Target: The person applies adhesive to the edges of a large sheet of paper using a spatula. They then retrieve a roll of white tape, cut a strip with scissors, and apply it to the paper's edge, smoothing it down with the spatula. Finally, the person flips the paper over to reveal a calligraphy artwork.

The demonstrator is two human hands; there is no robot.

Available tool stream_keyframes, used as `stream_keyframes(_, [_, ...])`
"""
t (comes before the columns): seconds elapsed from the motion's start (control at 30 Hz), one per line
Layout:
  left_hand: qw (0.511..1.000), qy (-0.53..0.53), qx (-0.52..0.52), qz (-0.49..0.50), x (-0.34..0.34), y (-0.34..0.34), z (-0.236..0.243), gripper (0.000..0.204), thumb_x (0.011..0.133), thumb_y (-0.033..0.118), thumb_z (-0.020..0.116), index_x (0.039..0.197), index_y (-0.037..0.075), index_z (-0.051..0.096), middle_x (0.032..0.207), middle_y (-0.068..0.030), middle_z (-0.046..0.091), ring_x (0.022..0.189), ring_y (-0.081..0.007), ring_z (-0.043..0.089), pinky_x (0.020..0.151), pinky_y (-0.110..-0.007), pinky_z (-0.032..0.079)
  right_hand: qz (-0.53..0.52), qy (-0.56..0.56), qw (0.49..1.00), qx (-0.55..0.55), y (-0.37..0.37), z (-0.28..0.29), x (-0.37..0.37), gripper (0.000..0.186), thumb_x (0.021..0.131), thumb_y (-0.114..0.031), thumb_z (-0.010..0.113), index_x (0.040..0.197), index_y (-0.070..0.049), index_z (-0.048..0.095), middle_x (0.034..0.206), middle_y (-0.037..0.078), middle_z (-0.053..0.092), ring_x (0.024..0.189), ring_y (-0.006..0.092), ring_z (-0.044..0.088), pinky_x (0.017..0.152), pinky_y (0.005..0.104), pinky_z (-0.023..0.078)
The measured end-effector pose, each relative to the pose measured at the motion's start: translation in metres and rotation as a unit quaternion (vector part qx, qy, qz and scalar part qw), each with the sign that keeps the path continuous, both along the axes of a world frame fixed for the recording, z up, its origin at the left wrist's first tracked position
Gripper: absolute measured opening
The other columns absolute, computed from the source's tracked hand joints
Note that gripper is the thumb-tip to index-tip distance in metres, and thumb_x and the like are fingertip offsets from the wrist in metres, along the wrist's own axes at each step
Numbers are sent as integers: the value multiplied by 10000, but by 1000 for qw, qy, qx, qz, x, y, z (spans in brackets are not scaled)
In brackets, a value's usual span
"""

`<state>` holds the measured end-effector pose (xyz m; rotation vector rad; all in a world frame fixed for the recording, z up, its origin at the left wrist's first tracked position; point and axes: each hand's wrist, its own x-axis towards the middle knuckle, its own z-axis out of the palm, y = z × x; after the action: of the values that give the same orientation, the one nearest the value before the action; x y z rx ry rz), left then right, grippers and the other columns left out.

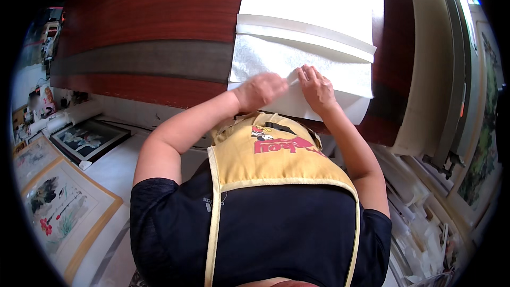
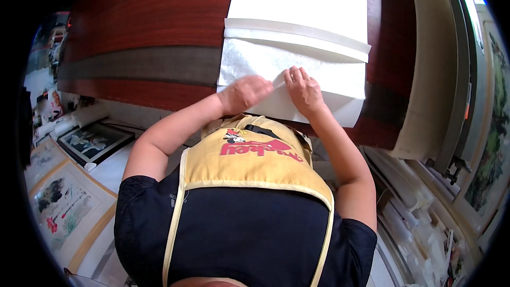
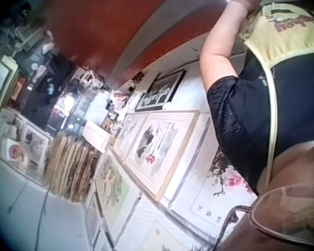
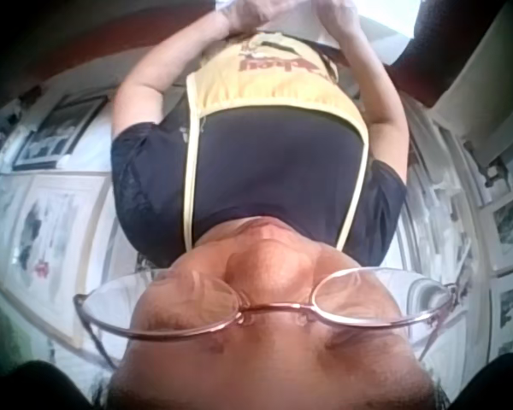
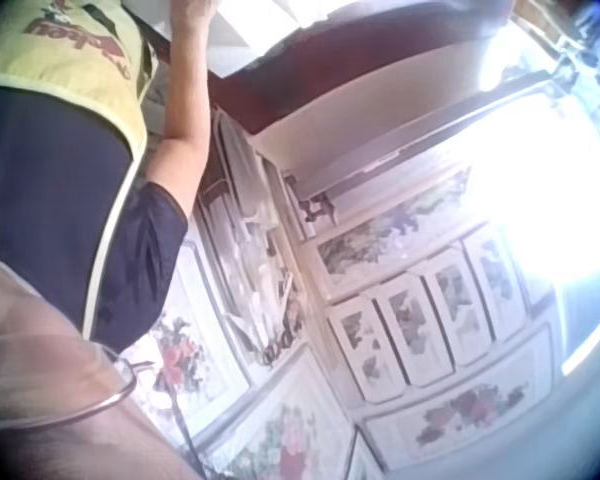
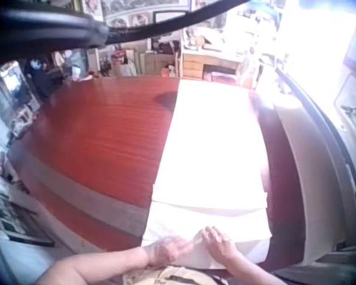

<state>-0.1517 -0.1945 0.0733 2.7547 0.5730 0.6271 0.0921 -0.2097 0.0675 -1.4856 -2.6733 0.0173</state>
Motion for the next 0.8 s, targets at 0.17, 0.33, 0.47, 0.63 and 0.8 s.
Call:
stream_keyframes(0.17, [984,25,-119,-131,25,-17,-22,474,911,116,554,1369,0,526,1426,-123,530,1354,-279,486,1141,-419,413,-82,41,987,-136,14,17,4,120,946,-151,559,1053,-114,596,1081,61,670,1002,248,688,816,369,573])
stream_keyframes(0.33, [995,69,-51,-57,19,-20,-55,657,953,294,589,1522,41,380,1579,-117,377,1466,-278,345,1224,-434,276,-108,134,975,-140,19,14,19,116,1004,-209,542,1027,-95,542,877,120,684,804,351,681,675,460,540])
stream_keyframes(0.47, [979,162,-91,80,14,-15,-25,762,906,460,645,1509,61,403,1588,-88,363,1488,-255,299,1234,-429,229,-91,119,977,-150,22,11,25,105,999,-198,549,1027,-97,539,875,131,685,805,352,682,667,462,540])
stream_keyframes(0.63, [978,156,-44,131,-1,-5,-28,809,893,530,639,1529,102,382,1603,-66,325,1507,-236,260,1249,-454,157,-148,89,964,-201,34,33,6,103,977,-163,572,1059,-103,559,1034,125,687,994,303,675,825,430,539])
stream_keyframes(0.8, [964,204,-78,150,4,-4,-31,838,917,574,583,1574,138,299,1640,-49,264,1530,-212,205,1252,-487,110,12,191,980,-55,2,5,-26,514,864,-136,701,1347,-57,542,1481,130,460,1422,288,400,1155,421,364])
